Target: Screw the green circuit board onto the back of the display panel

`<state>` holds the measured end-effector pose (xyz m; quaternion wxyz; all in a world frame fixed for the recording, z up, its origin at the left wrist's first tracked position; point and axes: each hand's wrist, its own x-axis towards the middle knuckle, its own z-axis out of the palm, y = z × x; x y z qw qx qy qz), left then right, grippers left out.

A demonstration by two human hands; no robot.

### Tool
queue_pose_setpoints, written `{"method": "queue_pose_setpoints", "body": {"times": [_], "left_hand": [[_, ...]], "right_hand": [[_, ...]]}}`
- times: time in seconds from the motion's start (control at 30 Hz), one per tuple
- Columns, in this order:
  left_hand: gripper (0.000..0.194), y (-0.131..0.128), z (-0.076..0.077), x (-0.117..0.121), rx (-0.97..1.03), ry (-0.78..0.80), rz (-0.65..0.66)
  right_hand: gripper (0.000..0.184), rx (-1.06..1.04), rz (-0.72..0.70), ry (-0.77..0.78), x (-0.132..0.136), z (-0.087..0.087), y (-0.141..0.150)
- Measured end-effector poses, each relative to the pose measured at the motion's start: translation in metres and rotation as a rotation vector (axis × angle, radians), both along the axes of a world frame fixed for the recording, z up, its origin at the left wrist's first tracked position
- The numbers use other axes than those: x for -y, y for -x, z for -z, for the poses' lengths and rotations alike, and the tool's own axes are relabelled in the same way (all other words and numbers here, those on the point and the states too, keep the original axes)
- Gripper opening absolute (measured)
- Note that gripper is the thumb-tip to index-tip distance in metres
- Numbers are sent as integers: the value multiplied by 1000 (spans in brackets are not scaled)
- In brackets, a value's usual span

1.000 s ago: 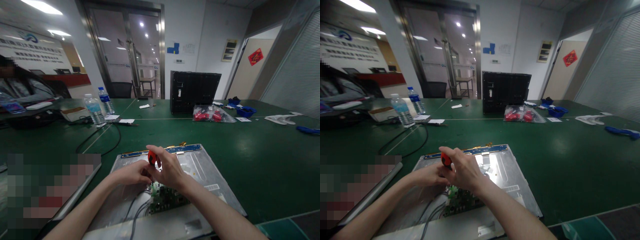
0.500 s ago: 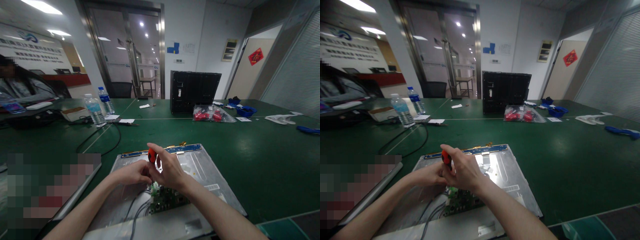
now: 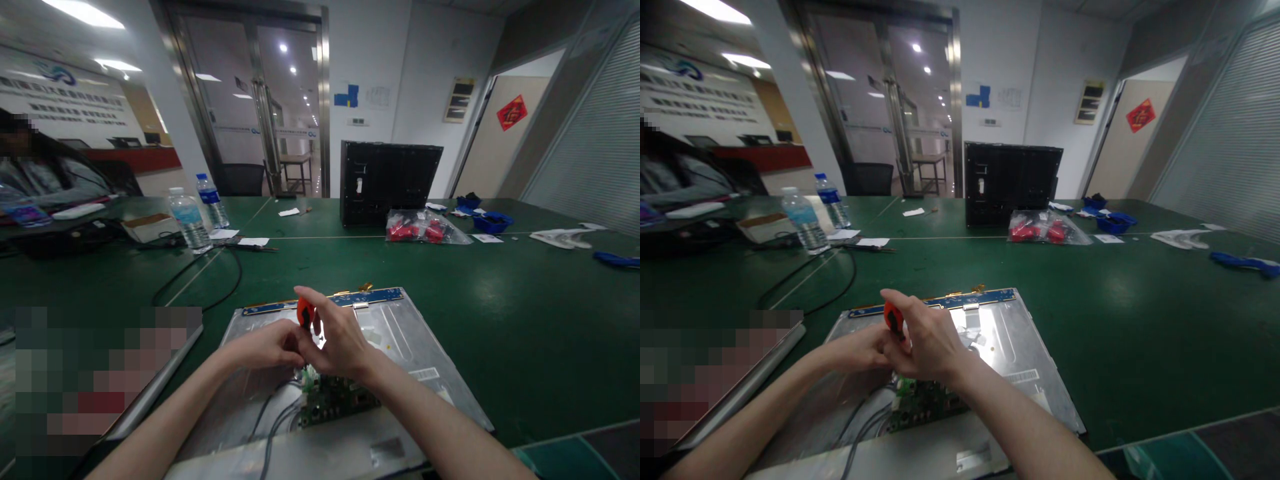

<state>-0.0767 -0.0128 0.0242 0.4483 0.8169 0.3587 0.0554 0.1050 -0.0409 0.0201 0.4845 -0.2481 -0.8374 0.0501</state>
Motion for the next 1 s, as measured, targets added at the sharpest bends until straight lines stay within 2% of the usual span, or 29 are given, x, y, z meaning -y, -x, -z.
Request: {"method": "queue_pose_setpoints", "body": {"times": [0.4,0.7,1.0], "left_hand": [[10,1,1,-1,-9,32,-4],[9,2,4,-2,-20,48,-22],[6,5,7,-3,-10,19,-27]], "right_hand": [[49,-99,22,-75,-1,0,4],[56,-57,6,-28,0,0,1],[49,-79,46,-52,-2,2,6]]}}
